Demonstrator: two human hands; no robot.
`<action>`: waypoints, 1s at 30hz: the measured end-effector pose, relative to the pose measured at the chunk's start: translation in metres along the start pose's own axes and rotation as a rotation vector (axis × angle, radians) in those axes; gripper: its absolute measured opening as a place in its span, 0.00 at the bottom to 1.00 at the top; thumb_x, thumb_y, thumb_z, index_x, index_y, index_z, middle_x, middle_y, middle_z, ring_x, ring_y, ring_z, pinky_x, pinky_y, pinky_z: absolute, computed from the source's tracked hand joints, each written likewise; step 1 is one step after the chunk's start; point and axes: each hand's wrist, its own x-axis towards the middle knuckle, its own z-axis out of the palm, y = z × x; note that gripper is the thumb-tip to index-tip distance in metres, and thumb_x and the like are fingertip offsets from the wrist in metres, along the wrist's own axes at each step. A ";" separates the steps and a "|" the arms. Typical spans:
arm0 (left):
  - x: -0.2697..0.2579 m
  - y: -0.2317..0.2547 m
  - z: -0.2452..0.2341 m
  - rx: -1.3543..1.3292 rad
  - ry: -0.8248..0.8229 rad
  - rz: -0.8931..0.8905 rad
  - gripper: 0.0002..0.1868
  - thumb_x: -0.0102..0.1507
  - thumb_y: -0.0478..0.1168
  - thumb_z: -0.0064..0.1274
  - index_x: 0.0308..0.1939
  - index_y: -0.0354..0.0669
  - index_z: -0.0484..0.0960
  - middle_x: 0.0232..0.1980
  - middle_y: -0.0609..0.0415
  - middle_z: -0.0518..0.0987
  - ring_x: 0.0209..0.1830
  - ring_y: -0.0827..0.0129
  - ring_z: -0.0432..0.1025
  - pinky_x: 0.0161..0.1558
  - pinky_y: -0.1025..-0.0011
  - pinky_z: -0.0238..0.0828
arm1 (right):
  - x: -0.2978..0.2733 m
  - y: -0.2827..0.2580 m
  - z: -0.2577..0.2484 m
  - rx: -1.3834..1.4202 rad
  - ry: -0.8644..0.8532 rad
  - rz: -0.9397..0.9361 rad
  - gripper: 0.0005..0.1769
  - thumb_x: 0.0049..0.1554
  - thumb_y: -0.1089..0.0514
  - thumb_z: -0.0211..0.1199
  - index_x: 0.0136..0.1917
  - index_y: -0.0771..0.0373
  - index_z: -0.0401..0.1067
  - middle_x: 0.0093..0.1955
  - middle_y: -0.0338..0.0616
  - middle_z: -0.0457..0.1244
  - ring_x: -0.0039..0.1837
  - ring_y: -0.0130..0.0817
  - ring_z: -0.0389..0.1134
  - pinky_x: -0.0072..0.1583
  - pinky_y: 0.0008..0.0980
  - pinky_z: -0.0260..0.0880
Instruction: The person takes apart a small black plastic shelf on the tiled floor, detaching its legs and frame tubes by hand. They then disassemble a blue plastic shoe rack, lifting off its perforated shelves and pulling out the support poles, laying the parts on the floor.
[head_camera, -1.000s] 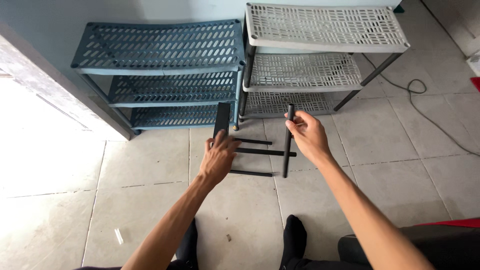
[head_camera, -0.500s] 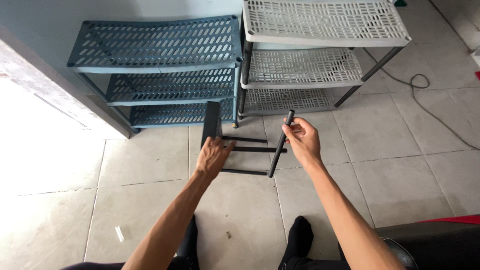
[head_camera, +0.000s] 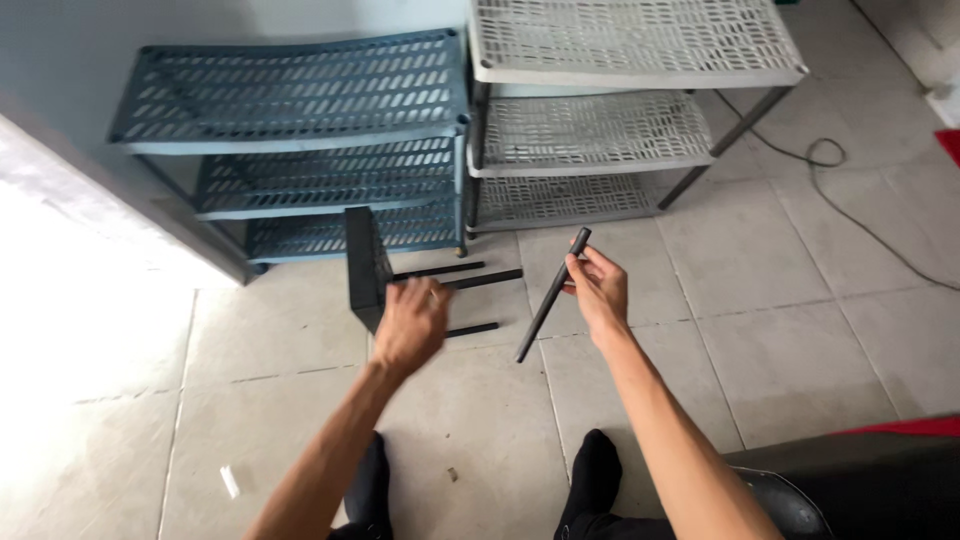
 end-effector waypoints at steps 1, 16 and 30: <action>0.006 0.020 0.005 -0.111 -0.030 0.044 0.13 0.68 0.32 0.51 0.57 0.44 0.78 0.61 0.52 0.78 0.53 0.63 0.72 0.55 0.59 0.69 | 0.005 0.007 -0.007 0.058 0.033 0.047 0.20 0.62 0.58 0.62 0.66 0.60 0.73 0.46 0.38 0.67 0.46 0.28 0.71 0.49 0.29 0.78; 0.061 0.086 0.089 -0.657 -0.088 -0.298 0.06 0.65 0.38 0.55 0.44 0.41 0.81 0.40 0.44 0.82 0.42 0.45 0.76 0.42 0.52 0.70 | -0.001 0.076 -0.038 -0.981 0.339 -0.760 0.25 0.54 0.55 0.70 0.62 0.66 0.72 0.63 0.58 0.59 0.65 0.57 0.59 0.63 0.59 0.56; 0.039 0.074 0.219 -0.705 -0.183 -0.523 0.44 0.59 0.36 0.60 0.76 0.50 0.54 0.65 0.42 0.64 0.62 0.49 0.64 0.56 0.39 0.55 | 0.030 0.198 -0.047 -0.872 0.096 0.003 0.14 0.56 0.51 0.69 0.52 0.59 0.79 0.44 0.46 0.70 0.46 0.45 0.72 0.48 0.42 0.71</action>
